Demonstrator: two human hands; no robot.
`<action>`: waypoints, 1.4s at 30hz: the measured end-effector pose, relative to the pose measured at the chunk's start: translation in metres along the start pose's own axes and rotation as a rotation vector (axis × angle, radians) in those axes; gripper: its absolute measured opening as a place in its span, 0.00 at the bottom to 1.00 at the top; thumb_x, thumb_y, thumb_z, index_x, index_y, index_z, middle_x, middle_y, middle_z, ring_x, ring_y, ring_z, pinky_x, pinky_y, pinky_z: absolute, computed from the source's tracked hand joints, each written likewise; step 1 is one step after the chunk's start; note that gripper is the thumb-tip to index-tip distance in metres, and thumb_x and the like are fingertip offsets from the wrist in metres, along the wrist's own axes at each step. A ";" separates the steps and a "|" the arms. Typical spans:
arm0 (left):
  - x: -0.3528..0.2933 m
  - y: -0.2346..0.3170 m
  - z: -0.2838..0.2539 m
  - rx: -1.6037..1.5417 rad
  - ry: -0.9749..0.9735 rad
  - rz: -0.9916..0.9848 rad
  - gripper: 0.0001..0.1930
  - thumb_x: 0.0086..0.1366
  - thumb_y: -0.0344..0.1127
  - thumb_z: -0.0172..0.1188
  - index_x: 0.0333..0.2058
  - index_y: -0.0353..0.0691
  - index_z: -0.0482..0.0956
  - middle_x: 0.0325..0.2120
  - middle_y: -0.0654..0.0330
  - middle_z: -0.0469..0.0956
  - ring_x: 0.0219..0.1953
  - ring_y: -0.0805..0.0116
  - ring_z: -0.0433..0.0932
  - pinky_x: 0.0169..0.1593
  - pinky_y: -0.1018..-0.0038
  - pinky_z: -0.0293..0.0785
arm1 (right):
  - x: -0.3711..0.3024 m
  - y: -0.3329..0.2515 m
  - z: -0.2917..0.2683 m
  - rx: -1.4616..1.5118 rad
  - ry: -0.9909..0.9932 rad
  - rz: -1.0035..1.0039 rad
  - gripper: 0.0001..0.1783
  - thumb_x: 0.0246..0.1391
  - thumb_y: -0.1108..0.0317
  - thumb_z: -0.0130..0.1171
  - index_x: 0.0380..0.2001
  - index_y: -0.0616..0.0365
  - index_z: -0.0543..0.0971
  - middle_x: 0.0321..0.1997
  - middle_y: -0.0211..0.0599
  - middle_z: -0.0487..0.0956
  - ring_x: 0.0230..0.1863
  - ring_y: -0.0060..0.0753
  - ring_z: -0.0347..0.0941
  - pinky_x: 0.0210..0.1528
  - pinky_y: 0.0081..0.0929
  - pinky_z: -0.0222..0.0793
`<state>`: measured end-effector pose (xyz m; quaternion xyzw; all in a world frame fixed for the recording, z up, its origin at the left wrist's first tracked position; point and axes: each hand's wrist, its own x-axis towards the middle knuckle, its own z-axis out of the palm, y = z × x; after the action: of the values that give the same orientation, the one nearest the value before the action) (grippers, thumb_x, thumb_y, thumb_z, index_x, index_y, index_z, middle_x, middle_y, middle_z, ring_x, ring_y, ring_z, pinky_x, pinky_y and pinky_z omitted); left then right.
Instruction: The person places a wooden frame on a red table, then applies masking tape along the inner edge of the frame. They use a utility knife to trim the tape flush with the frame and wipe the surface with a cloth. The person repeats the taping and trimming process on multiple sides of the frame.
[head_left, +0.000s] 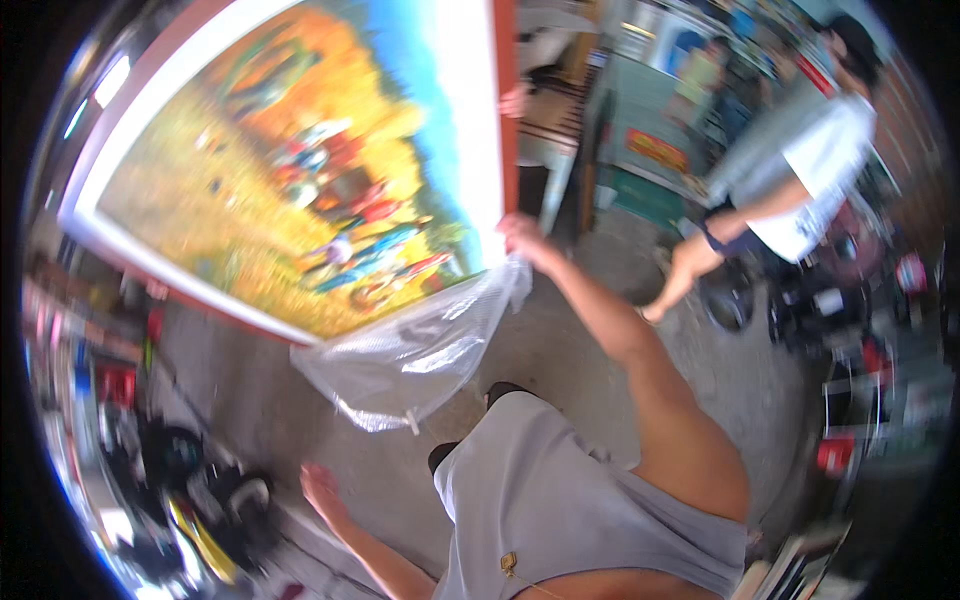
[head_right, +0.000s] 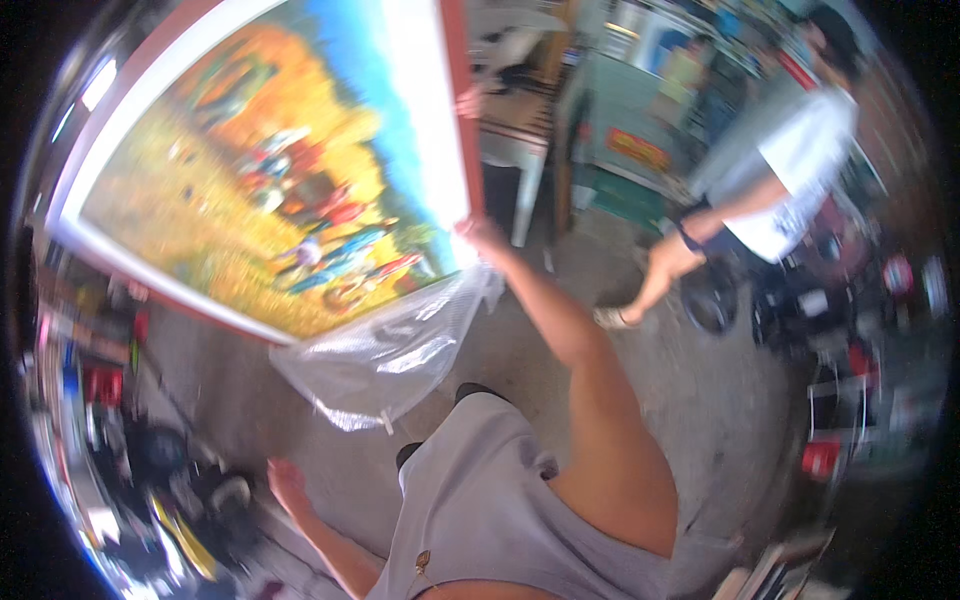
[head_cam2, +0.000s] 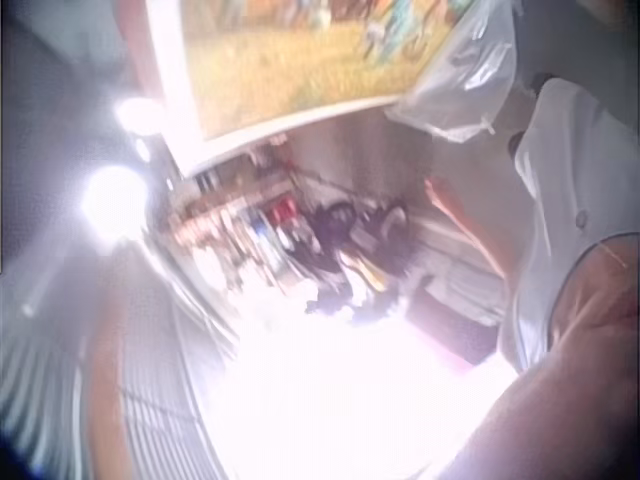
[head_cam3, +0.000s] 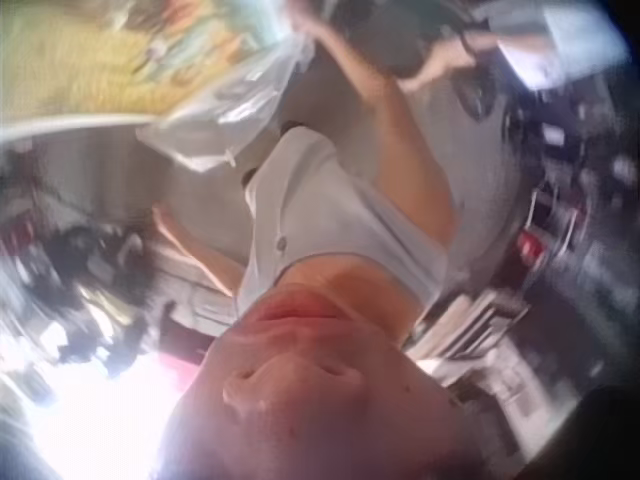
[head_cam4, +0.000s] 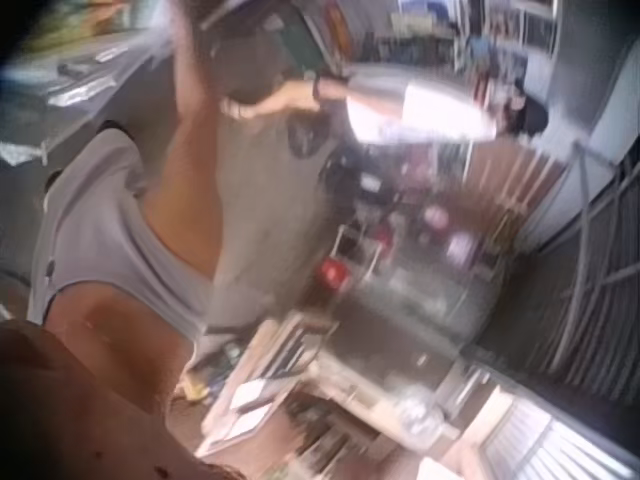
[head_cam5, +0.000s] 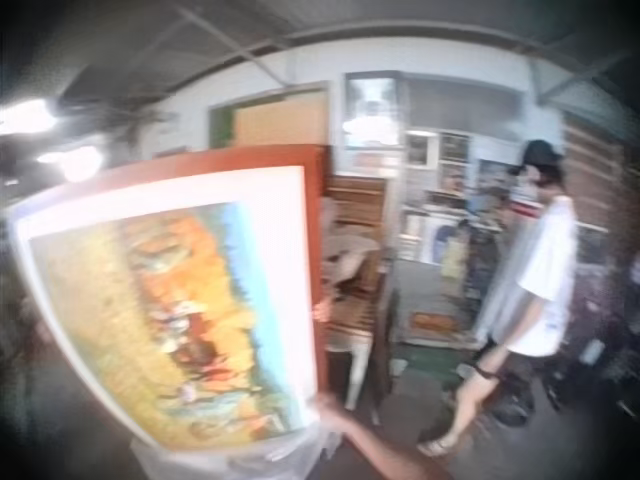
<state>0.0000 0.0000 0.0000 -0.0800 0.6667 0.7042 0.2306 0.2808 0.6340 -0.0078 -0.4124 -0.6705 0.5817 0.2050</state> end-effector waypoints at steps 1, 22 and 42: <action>-0.018 -0.023 0.014 -0.033 -0.035 -0.043 0.11 0.67 0.50 0.56 0.35 0.50 0.75 0.25 0.71 0.69 0.28 0.79 0.68 0.32 0.78 0.65 | -0.049 0.032 0.034 -0.126 -0.029 0.027 0.13 0.56 0.55 0.57 0.38 0.52 0.78 0.34 0.38 0.80 0.32 0.31 0.76 0.37 0.33 0.74; 0.163 -0.082 0.255 1.708 -1.051 0.401 0.16 0.59 0.46 0.61 0.40 0.43 0.83 0.34 0.54 0.83 0.36 0.59 0.81 0.40 0.66 0.75 | -0.834 0.181 0.374 1.012 1.264 1.250 0.19 0.56 0.49 0.57 0.21 0.50 0.71 0.13 0.30 0.64 0.10 0.28 0.59 0.12 0.30 0.55; -0.598 -0.374 0.267 1.699 -2.570 0.236 0.22 0.59 0.46 0.63 0.48 0.39 0.79 0.35 0.62 0.80 0.33 0.71 0.77 0.32 0.74 0.70 | -0.985 0.119 0.334 1.234 2.459 1.117 0.25 0.52 0.50 0.64 0.47 0.55 0.80 0.39 0.36 0.82 0.38 0.30 0.77 0.41 0.30 0.74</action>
<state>0.7405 0.1314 -0.0597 0.7612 0.2188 -0.2639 0.5504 0.6329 -0.3517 0.0007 -0.6818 0.5071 0.0640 0.5234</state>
